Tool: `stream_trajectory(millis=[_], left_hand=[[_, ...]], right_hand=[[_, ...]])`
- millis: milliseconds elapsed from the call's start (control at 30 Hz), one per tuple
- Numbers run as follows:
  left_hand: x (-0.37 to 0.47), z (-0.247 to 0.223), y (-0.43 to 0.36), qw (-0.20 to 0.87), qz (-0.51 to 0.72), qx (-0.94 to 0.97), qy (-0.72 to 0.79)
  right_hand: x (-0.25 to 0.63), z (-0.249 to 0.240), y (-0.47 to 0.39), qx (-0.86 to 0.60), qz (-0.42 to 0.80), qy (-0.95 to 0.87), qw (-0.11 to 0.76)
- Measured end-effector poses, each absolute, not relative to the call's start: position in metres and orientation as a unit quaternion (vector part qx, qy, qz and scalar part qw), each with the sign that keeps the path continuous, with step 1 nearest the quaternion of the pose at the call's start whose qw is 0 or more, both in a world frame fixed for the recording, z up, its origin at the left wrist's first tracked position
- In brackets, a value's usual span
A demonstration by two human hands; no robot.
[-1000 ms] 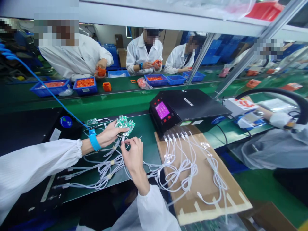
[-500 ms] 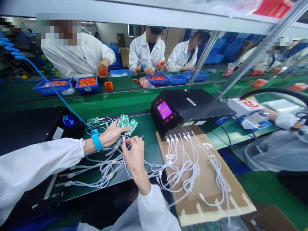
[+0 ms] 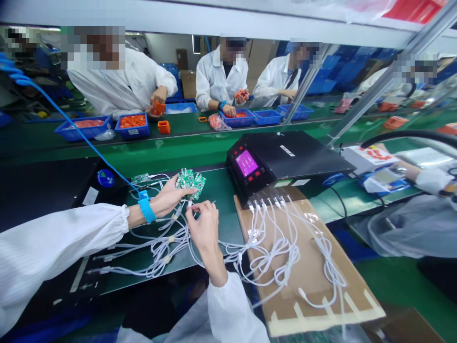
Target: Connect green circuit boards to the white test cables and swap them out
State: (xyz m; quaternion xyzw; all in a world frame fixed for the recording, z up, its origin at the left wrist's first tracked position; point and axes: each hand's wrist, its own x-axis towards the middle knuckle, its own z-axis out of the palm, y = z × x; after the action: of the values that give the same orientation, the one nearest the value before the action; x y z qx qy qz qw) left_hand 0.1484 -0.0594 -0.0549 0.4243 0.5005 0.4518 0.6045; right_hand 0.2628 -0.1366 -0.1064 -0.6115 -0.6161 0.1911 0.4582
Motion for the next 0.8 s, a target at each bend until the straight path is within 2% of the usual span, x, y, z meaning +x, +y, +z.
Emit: stream_trajectory(millis=[433, 567, 800], left_hand=[[0.146, -0.046, -0.064, 0.506, 0.444, 0.557, 0.486], [0.145, -0.044, -0.066, 0.49, 0.457, 0.551, 0.497], [0.145, -0.047, -0.067, 0.478, 0.469, 0.541, 0.509]], right_hand=[[0.267, -0.107, -0.144, -0.614, 0.221, -0.59, 0.475], [0.268, -0.105, -0.145, -0.609, 0.267, -0.571, 0.482], [0.269, -0.107, -0.144, -0.618, 0.278, -0.547, 0.491]])
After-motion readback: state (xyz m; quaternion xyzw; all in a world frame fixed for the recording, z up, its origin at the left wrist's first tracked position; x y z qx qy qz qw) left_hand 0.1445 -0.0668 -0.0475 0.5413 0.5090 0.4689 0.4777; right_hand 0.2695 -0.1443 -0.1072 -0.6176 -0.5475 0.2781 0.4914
